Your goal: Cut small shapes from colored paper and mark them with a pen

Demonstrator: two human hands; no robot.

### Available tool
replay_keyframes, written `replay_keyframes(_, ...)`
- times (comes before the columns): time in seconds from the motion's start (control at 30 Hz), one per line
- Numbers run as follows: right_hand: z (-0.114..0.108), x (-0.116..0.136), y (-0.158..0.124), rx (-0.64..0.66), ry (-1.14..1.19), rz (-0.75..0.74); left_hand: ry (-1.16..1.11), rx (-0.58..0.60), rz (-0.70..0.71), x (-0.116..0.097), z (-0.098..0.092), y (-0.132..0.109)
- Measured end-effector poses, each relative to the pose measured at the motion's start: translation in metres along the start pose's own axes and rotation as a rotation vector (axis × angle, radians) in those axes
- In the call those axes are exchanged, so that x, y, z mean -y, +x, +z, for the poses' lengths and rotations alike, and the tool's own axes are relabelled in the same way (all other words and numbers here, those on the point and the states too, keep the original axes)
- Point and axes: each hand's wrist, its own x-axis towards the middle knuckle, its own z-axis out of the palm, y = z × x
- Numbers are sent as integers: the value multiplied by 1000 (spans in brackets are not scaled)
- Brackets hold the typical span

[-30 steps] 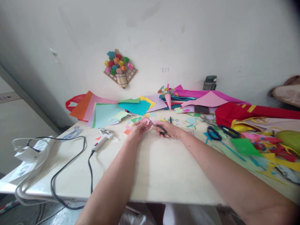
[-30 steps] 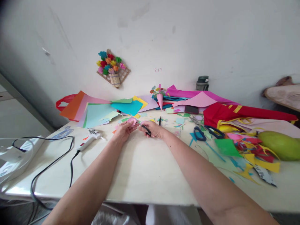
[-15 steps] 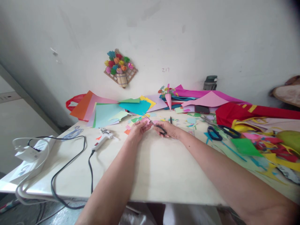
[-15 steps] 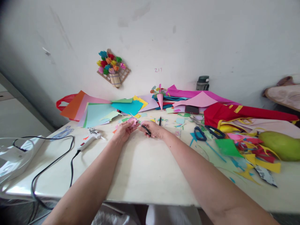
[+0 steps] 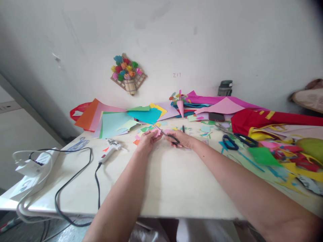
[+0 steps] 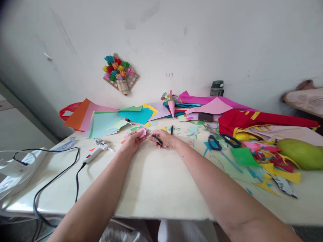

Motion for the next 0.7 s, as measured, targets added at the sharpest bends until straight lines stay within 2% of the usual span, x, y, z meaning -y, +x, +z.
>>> replay_keyframes(0.37, 1, 6, -4, -21, -18, 9, -5, 6, 0, -1, 2, -2)
replay_keyframes(0.7, 1, 2, -2, -38, -15, 19, -8, -5, -10, 0, 1, -2)
